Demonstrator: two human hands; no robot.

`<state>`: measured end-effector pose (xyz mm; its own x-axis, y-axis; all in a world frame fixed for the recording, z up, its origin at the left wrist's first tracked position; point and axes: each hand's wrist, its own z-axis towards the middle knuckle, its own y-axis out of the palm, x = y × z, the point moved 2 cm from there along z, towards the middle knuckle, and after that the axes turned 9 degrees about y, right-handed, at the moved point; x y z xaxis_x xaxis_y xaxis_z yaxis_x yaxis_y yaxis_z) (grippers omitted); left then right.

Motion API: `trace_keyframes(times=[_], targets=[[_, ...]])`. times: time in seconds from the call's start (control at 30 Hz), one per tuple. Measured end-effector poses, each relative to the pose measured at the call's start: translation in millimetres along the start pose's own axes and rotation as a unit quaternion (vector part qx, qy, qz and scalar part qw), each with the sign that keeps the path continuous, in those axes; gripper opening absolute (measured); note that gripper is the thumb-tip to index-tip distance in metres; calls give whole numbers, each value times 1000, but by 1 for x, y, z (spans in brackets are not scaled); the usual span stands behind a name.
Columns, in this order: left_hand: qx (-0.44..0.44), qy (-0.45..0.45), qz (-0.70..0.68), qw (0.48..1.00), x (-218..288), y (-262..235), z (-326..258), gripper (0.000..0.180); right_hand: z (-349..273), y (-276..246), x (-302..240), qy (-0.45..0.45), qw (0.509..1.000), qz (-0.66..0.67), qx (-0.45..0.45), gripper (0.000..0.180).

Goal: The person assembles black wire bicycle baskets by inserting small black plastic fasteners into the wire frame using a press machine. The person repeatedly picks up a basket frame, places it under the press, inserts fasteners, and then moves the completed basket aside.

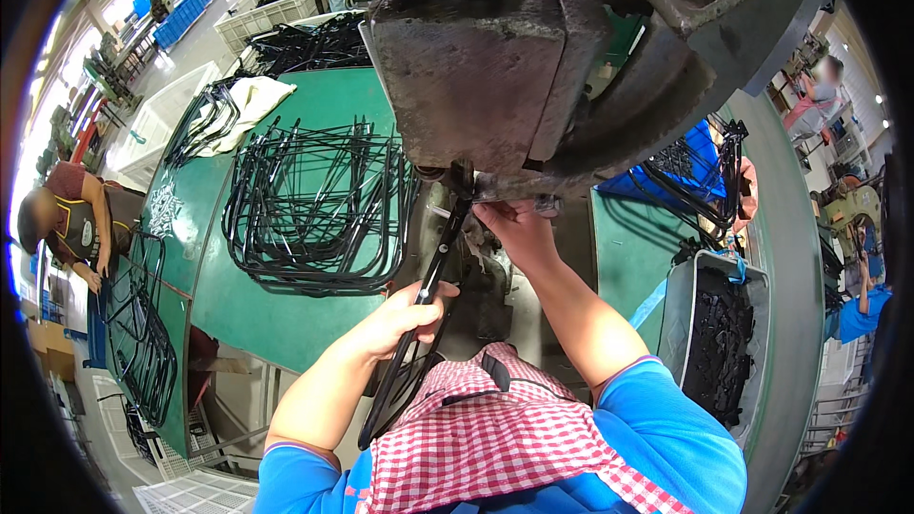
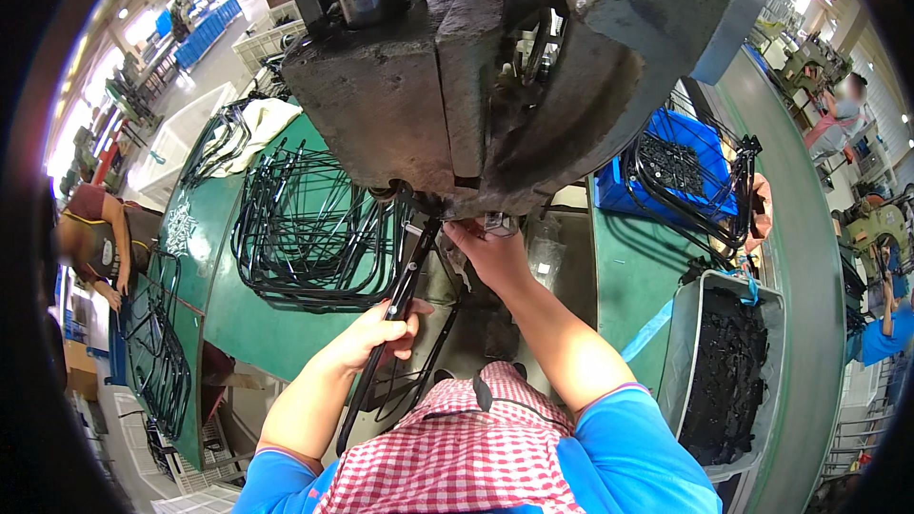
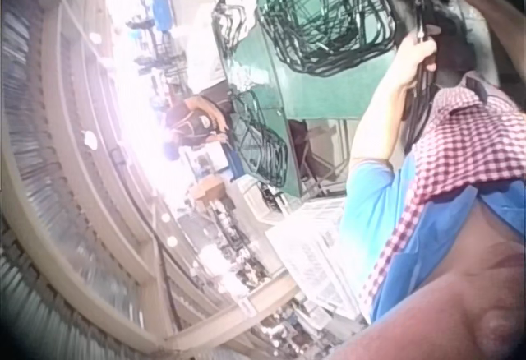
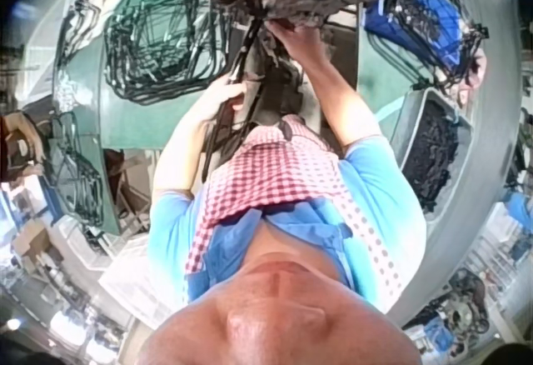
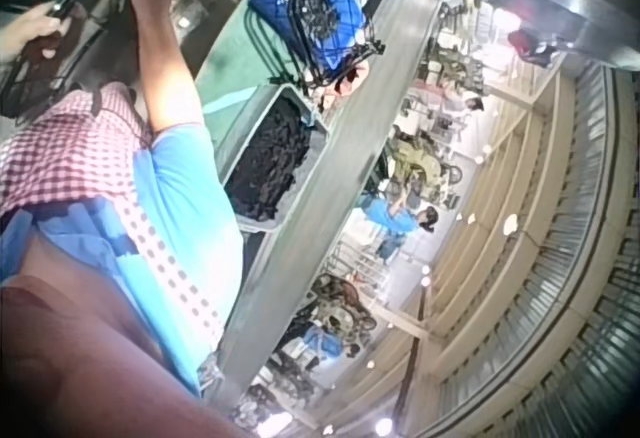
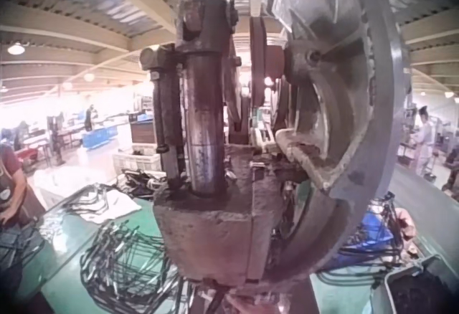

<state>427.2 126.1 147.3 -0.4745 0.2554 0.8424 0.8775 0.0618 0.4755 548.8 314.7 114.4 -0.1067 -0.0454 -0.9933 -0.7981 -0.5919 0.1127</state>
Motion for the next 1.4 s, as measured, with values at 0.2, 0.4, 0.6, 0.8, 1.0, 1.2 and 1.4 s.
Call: trace_keyframes(times=[0.2, 0.4, 0.6, 0.8, 1.0, 1.2, 1.4], targets=[[7, -7, 29, 1000, -3, -1, 1, 51, -3, 4, -8, 11, 1000, 4, 24, 17], [-5, -12, 55, 998, -2, 1, -4, 51, -4, 10, -10, -45, 997, 61, 29, 16], [-12, -16, 49, 999, -7, -6, 2, 61, -4, 10, -8, -5, 996, -72, 55, 18], [-23, -36, 8, 999, -28, -17, 5, 64, -8, 5, 4, 16, 997, -62, 41, 26], [-27, -5, -3, 1000, -58, -29, -8, 80, -6, 15, -24, -19, 972, -215, 96, 23], [-31, 6, -45, 998, -51, -18, -31, 98, 4, 18, -19, -216, 923, -311, 68, 21], [21, -5, 29, 999, -54, -16, -31, 105, -32, -53, -20, -202, 914, -308, 172, 47]])
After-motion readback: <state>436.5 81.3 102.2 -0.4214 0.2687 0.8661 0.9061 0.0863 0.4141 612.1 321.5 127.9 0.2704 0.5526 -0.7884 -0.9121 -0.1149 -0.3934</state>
